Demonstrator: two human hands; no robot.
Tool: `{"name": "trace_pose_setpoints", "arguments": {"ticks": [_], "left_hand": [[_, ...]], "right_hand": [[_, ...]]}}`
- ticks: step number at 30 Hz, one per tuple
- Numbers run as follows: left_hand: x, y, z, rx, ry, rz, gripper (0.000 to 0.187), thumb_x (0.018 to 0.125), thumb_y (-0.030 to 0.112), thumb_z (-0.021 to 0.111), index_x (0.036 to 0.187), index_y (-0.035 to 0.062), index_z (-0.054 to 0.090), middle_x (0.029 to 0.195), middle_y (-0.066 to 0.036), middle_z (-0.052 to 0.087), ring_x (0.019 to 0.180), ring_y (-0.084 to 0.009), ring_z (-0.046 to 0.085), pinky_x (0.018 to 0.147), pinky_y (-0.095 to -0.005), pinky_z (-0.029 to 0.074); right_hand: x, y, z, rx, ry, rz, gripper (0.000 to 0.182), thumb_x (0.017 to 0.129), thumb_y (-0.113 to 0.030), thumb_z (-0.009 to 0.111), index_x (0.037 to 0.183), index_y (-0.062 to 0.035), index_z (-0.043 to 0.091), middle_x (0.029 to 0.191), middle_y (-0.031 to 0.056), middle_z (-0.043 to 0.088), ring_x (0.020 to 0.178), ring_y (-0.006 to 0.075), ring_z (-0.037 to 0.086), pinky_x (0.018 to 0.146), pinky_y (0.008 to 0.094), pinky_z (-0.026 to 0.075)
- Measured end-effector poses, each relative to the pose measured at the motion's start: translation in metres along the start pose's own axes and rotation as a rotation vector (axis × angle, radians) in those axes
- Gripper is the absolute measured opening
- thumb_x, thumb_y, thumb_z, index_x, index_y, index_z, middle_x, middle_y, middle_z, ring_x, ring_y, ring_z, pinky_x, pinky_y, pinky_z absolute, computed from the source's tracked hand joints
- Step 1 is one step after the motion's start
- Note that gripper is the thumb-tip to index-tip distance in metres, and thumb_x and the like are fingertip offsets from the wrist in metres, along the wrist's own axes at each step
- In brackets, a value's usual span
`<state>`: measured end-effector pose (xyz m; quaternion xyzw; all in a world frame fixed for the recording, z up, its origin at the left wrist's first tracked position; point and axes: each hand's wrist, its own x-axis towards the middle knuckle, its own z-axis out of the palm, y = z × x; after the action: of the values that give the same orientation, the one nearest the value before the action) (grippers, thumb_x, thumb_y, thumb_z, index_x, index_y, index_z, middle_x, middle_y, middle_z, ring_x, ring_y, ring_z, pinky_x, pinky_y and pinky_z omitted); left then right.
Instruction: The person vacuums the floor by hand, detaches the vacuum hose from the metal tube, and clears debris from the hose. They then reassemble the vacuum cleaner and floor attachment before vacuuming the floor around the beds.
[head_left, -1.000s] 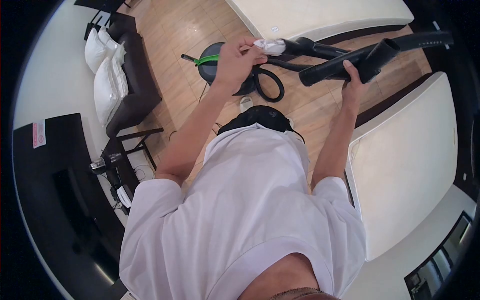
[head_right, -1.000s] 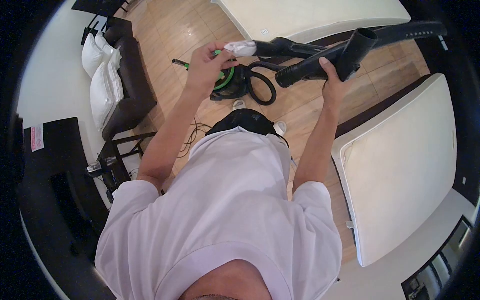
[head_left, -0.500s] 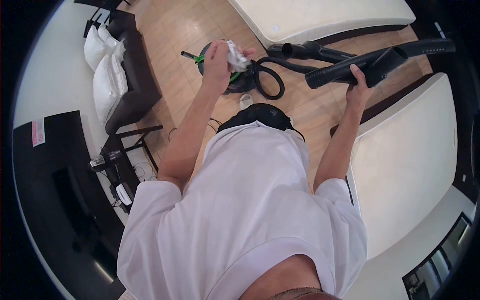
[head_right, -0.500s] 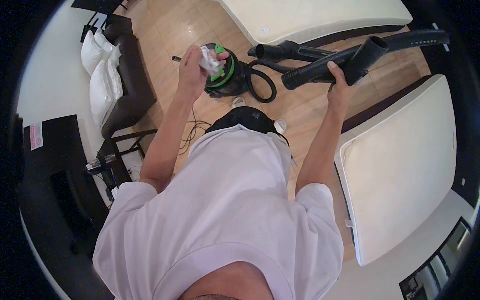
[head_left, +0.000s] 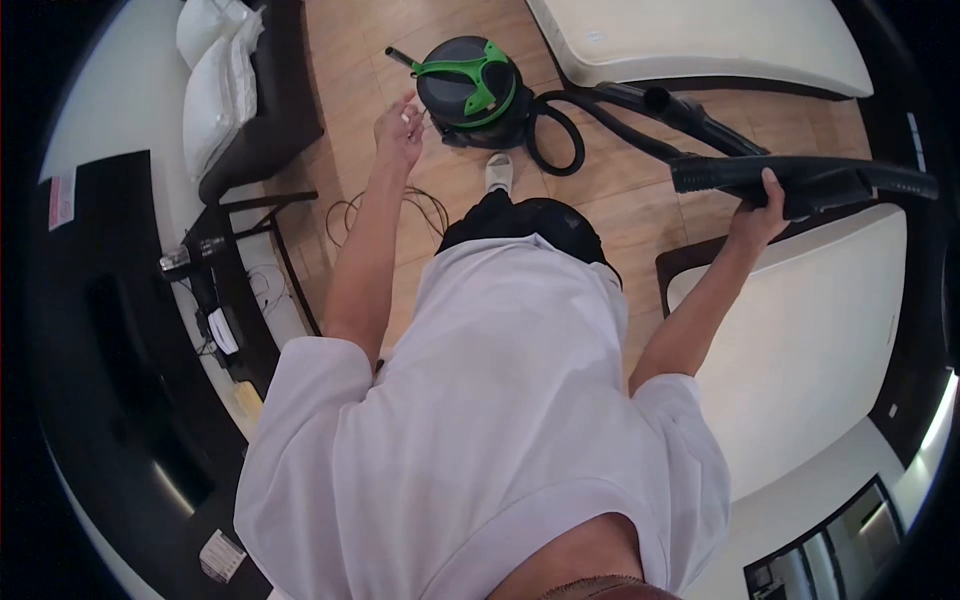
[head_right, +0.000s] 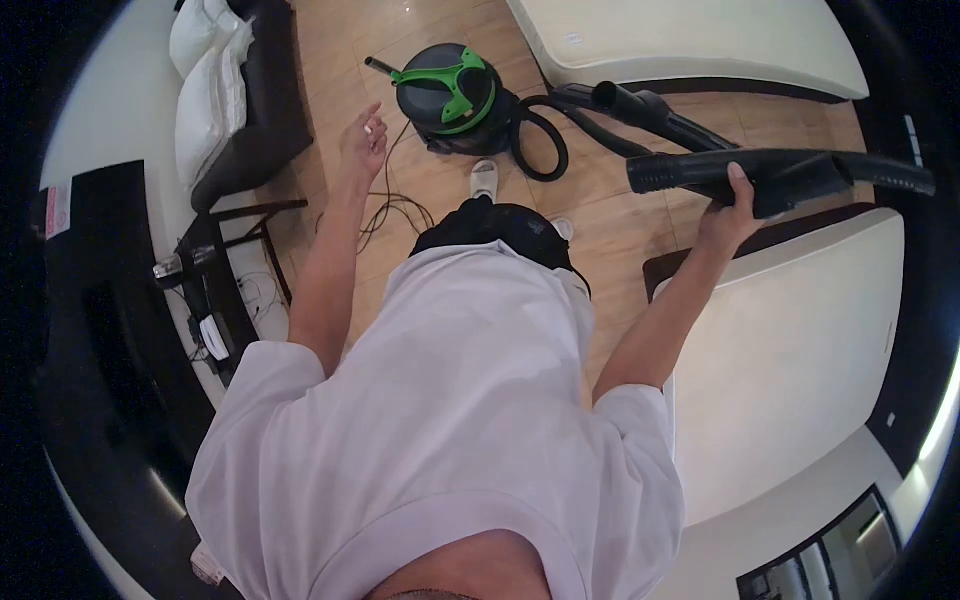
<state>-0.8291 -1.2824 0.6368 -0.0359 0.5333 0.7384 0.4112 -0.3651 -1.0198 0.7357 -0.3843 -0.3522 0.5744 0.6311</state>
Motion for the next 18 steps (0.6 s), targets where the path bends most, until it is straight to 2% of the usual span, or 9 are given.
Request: {"name": "trace_pose_setpoints", "arguments": {"ticks": [4,6,7,9,10,12,13,16,18], "left_hand": [[-0.007,-0.021,-0.07,-0.091,0.05,-0.039,0.021,0.108,0.018,0.05,0.12,0.0019,0.056,0.076,0.0,0.051,0.054,-0.0057,0.042,0.042,-0.0222,0.032],[-0.006,-0.032,-0.084,0.233,0.189,0.024,0.025,0.107,0.018,0.051,0.125,0.001,0.056,0.076,0.0,0.052,0.054,-0.0059,0.042,0.043,-0.0224,0.032],[-0.008,-0.04,-0.09,0.223,0.202,0.019,0.025,0.107,0.018,0.051,0.125,0.001,0.056,0.076,0.0,0.052,0.054,-0.0059,0.042,0.043,-0.0224,0.032],[-0.009,-0.053,-0.096,0.165,0.413,0.006,0.025,0.108,0.02,0.051,0.123,0.0012,0.056,0.079,0.0,0.054,0.055,-0.0066,0.044,0.044,-0.0227,0.031],[-0.01,-0.059,-0.109,0.155,0.423,0.001,0.025,0.108,0.02,0.051,0.123,0.0012,0.056,0.079,0.0,0.054,0.055,-0.0066,0.044,0.044,-0.0227,0.031],[-0.001,-0.073,-0.145,0.179,0.202,-0.007,0.025,0.108,0.02,0.05,0.125,0.0013,0.055,0.078,-0.001,0.055,0.057,-0.0086,0.046,0.045,-0.0234,0.032],[0.005,-0.076,-0.151,0.166,0.21,-0.011,0.025,0.108,0.02,0.05,0.125,0.0013,0.055,0.078,-0.001,0.055,0.057,-0.0086,0.046,0.045,-0.0234,0.032],[0.004,-0.079,-0.132,0.253,0.379,-0.137,0.026,0.109,0.019,0.046,0.123,0.0013,0.058,0.068,0.001,0.05,0.056,-0.0083,0.045,0.045,-0.0219,0.03],[0.016,-0.081,-0.134,0.378,0.364,-0.097,0.025,0.106,0.023,0.046,0.092,0.0069,0.058,0.063,0.002,0.044,0.055,-0.0086,0.043,0.044,-0.0259,0.028]], "right_hand": [[0.011,0.007,-0.008,-0.014,-0.009,0.022,0.041,0.08,-0.002,0.071,0.12,0.0046,0.064,0.113,0.0146,0.067,0.105,0.0258,0.066,0.095,0.0363,0.056],[0.012,0.009,0.002,-0.003,-0.009,0.038,0.041,0.08,-0.003,0.071,0.119,0.0041,0.064,0.113,0.0151,0.067,0.105,0.0274,0.066,0.095,0.0389,0.057],[0.013,0.01,0.002,-0.026,0.004,0.034,0.044,0.082,-0.008,0.07,0.123,0.005,0.063,0.116,0.0168,0.066,0.109,0.0293,0.065,0.1,0.0414,0.054],[0.019,0.013,0.008,-0.074,-0.008,0.051,0.049,0.083,-0.014,0.069,0.126,0.0083,0.06,0.121,0.0204,0.065,0.116,0.032,0.063,0.106,0.0442,0.05],[0.021,0.014,0.009,-0.083,-0.019,0.057,0.049,0.083,-0.014,0.069,0.126,0.0083,0.06,0.121,0.0204,0.065,0.116,0.032,0.063,0.106,0.0442,0.05],[0.024,0.016,0.023,-0.079,-0.017,0.101,0.05,0.083,-0.014,0.069,0.126,0.0092,0.06,0.123,0.0216,0.064,0.116,0.0326,0.063,0.106,0.0442,0.049],[0.022,0.017,0.032,-0.105,0.041,0.109,0.052,0.084,-0.016,0.069,0.127,0.0102,0.059,0.122,0.0222,0.064,0.115,0.0334,0.063,0.107,0.044,0.048],[0.028,0.026,0.039,-0.144,0.012,0.063,0.053,0.084,-0.018,0.069,0.128,0.0111,0.058,0.123,0.0228,0.064,0.116,0.0342,0.062,0.106,0.045,0.049],[0.022,0.025,0.057,-0.164,-0.022,0.076,0.055,0.084,-0.019,0.069,0.128,0.0107,0.058,0.123,0.0234,0.063,0.118,0.0351,0.061,0.107,0.0469,0.048]]}}
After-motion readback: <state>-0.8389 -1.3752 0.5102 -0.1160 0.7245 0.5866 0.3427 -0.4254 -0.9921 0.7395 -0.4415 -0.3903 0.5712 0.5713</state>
